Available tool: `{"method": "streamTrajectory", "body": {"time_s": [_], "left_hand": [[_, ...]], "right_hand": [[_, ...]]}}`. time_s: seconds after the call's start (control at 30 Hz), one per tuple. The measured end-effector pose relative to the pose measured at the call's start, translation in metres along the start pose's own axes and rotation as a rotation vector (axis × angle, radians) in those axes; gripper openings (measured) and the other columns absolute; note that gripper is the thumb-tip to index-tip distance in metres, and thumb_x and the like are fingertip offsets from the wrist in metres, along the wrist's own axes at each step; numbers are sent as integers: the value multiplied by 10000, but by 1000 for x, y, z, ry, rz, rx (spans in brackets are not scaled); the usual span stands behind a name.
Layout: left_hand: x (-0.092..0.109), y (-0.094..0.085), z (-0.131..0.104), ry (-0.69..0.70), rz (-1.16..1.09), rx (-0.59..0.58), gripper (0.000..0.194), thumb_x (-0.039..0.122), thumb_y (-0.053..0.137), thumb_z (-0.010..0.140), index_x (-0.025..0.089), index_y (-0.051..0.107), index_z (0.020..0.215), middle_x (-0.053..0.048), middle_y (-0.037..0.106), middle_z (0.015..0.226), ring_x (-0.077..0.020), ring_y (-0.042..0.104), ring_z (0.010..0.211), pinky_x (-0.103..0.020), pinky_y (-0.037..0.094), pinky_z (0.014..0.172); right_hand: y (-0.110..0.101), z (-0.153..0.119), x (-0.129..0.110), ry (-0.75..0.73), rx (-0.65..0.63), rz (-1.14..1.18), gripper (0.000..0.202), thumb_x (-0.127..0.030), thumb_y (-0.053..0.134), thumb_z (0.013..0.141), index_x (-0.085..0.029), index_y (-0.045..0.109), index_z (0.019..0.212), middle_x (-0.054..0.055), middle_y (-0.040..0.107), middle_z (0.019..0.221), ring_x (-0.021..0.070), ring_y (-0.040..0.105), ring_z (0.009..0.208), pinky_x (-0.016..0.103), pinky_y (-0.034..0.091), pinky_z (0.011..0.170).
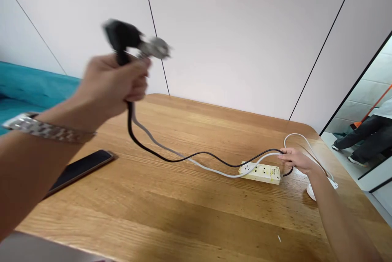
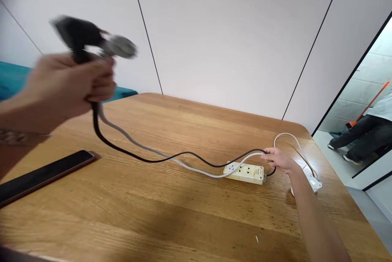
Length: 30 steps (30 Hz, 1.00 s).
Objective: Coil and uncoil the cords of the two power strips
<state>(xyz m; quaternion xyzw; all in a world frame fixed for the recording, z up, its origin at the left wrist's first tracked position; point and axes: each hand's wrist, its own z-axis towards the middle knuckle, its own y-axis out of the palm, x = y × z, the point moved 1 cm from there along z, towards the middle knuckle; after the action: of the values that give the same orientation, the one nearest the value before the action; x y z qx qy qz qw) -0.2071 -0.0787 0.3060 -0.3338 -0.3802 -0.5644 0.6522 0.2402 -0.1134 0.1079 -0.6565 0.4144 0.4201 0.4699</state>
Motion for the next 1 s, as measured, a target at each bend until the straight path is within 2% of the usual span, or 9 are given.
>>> {"method": "streamTrajectory", "body": {"time_s": [0.13,0.2,0.27,0.4,0.57,0.7,0.87,0.93,1.0], "left_hand": [[-17,45,-41,-193,0,-211,299,140,583,838,164,387,614,115,290,425,11,238,335,-95,152,372],[-27,64,-67,-172,52,-297,327,264,609,829,184,377,613,107,285,435,-16,232,351,-138,160,354],[-39,82,-95,-77,183,-378,318,344,583,835,187,407,622,88,310,455,-48,270,376,-178,187,366],[-65,119,-150,144,397,-513,178,307,472,883,176,534,778,8,545,603,-123,482,497,-233,338,479],[-87,158,-192,212,484,-639,189,216,361,912,177,506,1026,-85,657,835,-188,614,668,-274,439,600],[-87,181,-206,138,609,-819,177,156,436,827,158,505,989,-106,644,856,-211,599,682,-294,454,592],[-77,192,-214,164,272,-1044,208,149,407,852,153,552,1000,-111,655,983,-199,614,855,-300,501,758],[-85,186,-213,64,141,-1304,88,190,490,829,172,569,862,-43,655,817,-168,611,755,-261,505,704],[-103,175,-214,-181,146,-1714,88,211,557,786,183,542,705,17,594,603,-143,587,588,-230,487,573]], "right_hand": [[1,11,8,1,324,-99,473,-610,730,629,-174,613,770,-36,481,584,105,442,504,247,346,486],[14,5,0,-122,569,-269,499,-624,715,639,-187,656,872,82,642,838,235,603,826,357,480,708],[41,-10,-12,-342,667,-334,622,-661,698,656,-208,651,1080,146,616,1204,326,496,1203,466,408,983],[117,-41,-33,-611,79,61,866,-770,637,658,-259,517,1347,110,511,1417,318,432,1323,480,345,1084],[170,-54,-32,-484,146,624,713,-707,703,650,-263,633,1204,103,663,1217,324,557,1195,508,387,1054],[170,-65,-19,-466,129,615,764,-696,759,579,-246,654,1187,112,626,1285,336,524,1236,491,381,1070],[154,-89,-8,-490,370,541,322,-591,670,755,-296,721,873,41,726,1042,284,629,1057,461,459,978],[140,-104,-11,-502,428,546,287,-590,685,733,-305,679,703,20,728,897,274,656,954,448,522,849],[117,-124,-16,-505,505,582,403,-593,686,726,-271,544,530,16,628,627,232,648,704,399,542,639]]}}
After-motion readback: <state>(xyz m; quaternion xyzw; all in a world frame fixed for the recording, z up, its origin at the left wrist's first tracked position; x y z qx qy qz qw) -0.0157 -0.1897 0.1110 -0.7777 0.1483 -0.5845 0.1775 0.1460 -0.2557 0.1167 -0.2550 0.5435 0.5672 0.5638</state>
